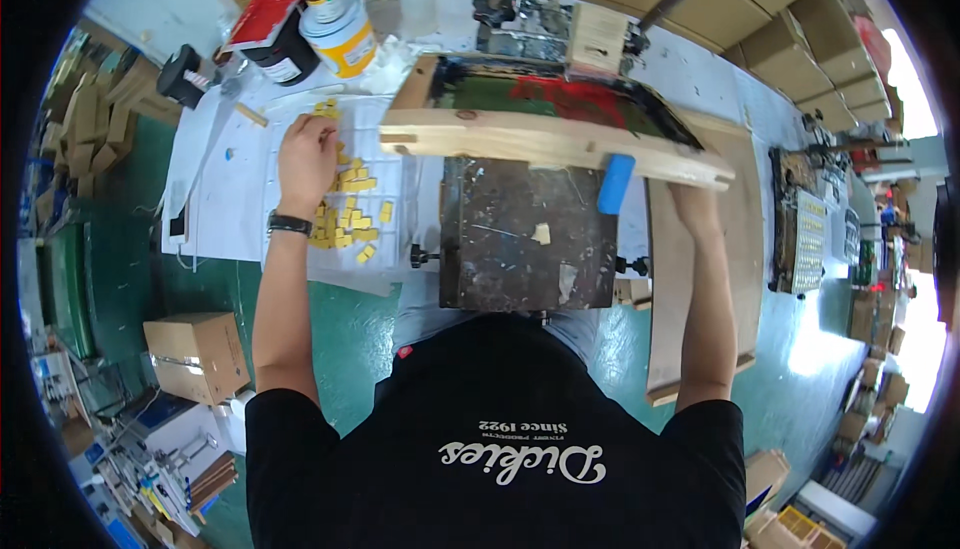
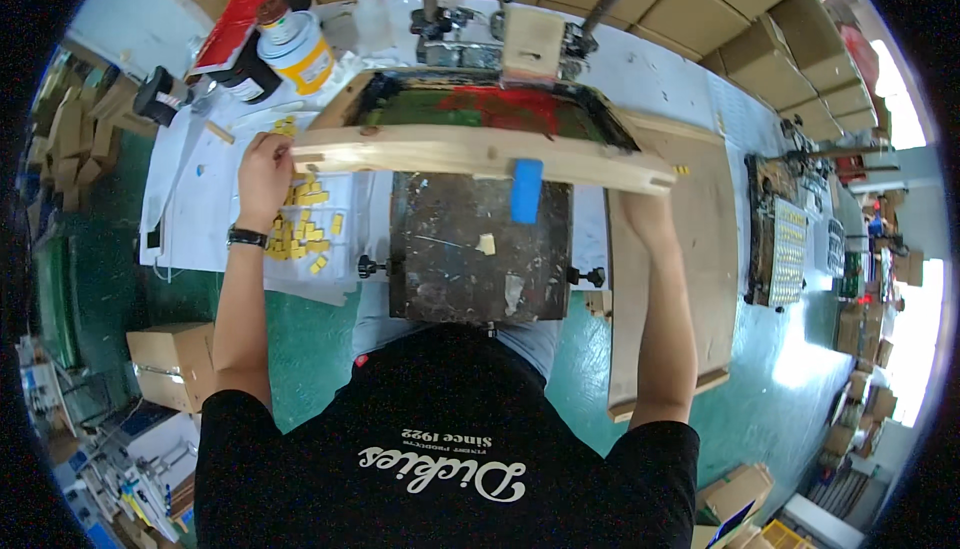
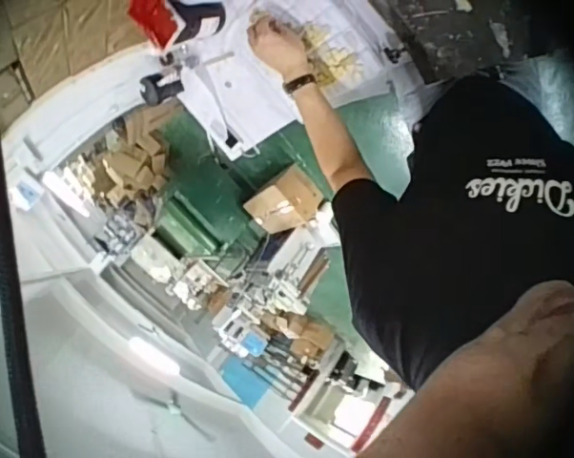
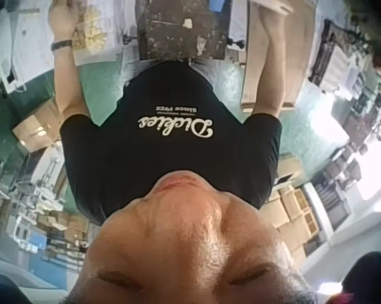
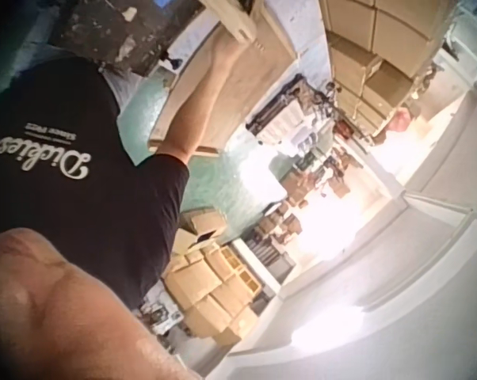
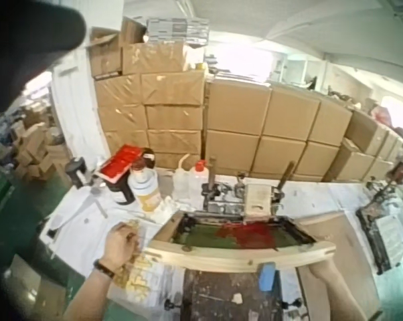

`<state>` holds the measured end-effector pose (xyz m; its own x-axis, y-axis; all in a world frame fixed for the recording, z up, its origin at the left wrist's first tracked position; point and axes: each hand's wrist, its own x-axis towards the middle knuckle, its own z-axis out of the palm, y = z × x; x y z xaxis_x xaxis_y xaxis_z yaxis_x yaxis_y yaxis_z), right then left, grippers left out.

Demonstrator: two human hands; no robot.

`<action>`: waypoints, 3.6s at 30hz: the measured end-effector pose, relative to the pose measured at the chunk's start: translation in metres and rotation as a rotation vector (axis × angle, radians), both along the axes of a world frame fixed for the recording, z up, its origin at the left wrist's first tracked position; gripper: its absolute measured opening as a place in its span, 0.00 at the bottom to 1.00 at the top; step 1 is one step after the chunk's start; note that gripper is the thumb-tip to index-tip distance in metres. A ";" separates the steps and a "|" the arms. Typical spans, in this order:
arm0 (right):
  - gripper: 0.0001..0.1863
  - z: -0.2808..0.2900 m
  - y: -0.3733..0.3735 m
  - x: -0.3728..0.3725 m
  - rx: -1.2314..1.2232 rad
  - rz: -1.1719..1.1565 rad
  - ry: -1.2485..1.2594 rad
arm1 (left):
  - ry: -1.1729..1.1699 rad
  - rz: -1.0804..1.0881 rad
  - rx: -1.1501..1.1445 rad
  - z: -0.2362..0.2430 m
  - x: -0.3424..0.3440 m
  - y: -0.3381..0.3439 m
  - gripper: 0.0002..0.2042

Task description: Screen printing red designs onto small yellow rectangular parts using a manual press.

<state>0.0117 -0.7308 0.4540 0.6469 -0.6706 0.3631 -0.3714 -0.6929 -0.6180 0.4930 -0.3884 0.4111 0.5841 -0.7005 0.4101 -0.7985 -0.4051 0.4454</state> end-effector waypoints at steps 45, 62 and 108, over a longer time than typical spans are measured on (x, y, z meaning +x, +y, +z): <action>0.11 -0.062 -0.034 -0.085 0.155 -0.606 0.241 | 0.512 -0.375 -0.333 0.024 -0.161 -0.047 0.15; 0.23 0.099 0.042 0.127 -0.514 0.179 -0.082 | 0.794 -0.212 -0.311 0.042 -0.171 0.011 0.19; 0.22 0.054 -0.013 0.017 0.201 -0.113 -0.243 | -0.069 0.118 0.074 0.008 0.009 -0.004 0.09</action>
